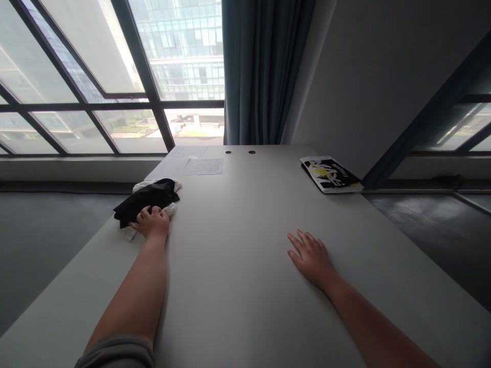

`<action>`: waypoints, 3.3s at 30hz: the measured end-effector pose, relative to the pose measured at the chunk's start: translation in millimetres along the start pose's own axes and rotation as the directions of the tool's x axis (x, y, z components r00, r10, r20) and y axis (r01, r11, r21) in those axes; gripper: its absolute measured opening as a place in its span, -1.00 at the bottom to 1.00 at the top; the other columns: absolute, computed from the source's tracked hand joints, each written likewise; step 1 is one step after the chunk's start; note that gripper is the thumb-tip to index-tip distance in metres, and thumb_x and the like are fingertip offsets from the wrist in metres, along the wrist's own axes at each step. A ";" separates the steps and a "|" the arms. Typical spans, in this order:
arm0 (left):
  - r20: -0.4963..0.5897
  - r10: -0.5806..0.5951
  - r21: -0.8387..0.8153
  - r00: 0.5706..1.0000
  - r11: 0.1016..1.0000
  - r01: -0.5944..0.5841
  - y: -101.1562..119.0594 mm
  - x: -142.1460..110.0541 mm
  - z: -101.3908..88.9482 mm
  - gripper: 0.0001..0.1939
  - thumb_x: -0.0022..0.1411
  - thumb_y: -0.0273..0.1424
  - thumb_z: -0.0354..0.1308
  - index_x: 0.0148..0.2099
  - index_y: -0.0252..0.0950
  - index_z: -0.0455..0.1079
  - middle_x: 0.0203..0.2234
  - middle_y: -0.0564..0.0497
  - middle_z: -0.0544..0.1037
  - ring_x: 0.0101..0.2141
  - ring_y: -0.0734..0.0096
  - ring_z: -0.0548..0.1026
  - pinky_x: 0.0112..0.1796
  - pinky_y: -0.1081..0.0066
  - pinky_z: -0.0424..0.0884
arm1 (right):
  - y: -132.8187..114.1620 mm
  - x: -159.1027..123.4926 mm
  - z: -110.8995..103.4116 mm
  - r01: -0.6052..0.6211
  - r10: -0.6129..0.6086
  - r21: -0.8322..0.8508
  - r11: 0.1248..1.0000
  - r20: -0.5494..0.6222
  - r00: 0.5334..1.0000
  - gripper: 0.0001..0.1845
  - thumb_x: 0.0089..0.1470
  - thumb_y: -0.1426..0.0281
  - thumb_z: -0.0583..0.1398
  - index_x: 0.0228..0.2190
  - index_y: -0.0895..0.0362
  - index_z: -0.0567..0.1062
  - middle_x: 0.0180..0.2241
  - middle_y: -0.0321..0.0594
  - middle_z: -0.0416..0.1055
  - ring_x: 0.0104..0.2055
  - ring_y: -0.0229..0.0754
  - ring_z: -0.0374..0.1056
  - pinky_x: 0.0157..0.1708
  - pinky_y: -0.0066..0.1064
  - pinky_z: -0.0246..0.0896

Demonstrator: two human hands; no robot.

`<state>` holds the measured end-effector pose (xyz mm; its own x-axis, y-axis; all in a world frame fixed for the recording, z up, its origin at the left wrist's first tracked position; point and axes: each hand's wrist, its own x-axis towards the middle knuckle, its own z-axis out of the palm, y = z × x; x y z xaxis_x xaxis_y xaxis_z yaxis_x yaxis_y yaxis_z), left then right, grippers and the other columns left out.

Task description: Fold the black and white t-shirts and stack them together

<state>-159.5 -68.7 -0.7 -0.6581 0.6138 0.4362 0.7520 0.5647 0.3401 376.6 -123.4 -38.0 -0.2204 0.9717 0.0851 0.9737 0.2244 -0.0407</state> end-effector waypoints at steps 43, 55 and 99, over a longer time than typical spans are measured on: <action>0.071 0.994 -0.744 -0.081 -0.002 -0.668 128.0 -258.5 -108.0 -0.59 0.36 -0.31 0.15 0.23 -0.14 0.37 0.11 -0.07 0.50 0.05 0.26 0.49 0.11 0.28 0.45 | -2.7 -4.3 -35.6 0.374 -0.214 0.625 0.685 -0.319 0.923 -0.57 0.37 0.18 0.04 0.03 0.08 0.57 0.19 -0.06 0.38 0.29 0.02 0.26 0.32 -0.07 0.18; 0.412 0.817 -0.588 0.404 0.577 -0.567 97.0 -189.4 -64.6 -0.36 0.18 -0.47 0.18 0.30 -0.01 0.32 0.35 0.00 0.31 0.37 0.11 0.21 0.43 -0.21 -0.08 | -37.7 -17.5 -26.9 0.471 -0.538 0.513 0.718 -0.021 0.843 -0.18 0.09 0.16 0.42 0.32 0.02 0.37 0.43 0.00 0.01 0.45 0.23 -0.05 0.43 0.16 -0.14; 0.396 0.778 -0.482 0.487 0.628 -0.611 95.1 -187.9 -54.5 -0.43 0.47 -0.27 -0.07 0.46 -0.13 0.10 0.36 -0.11 0.32 0.33 0.14 0.28 0.26 0.06 0.29 | 86.3 12.6 -2.7 -0.245 0.647 0.753 0.611 -0.297 0.702 -0.65 0.05 0.28 0.08 -0.27 0.13 0.60 -0.32 -0.11 0.51 -0.28 -0.03 0.38 -0.15 -0.22 0.29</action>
<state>37.8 -160.4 -4.9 0.2499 0.9569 0.1478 0.8924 -0.2868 0.3484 458.0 -92.0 -37.7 0.4928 0.8057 0.3287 0.6048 -0.0456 -0.7950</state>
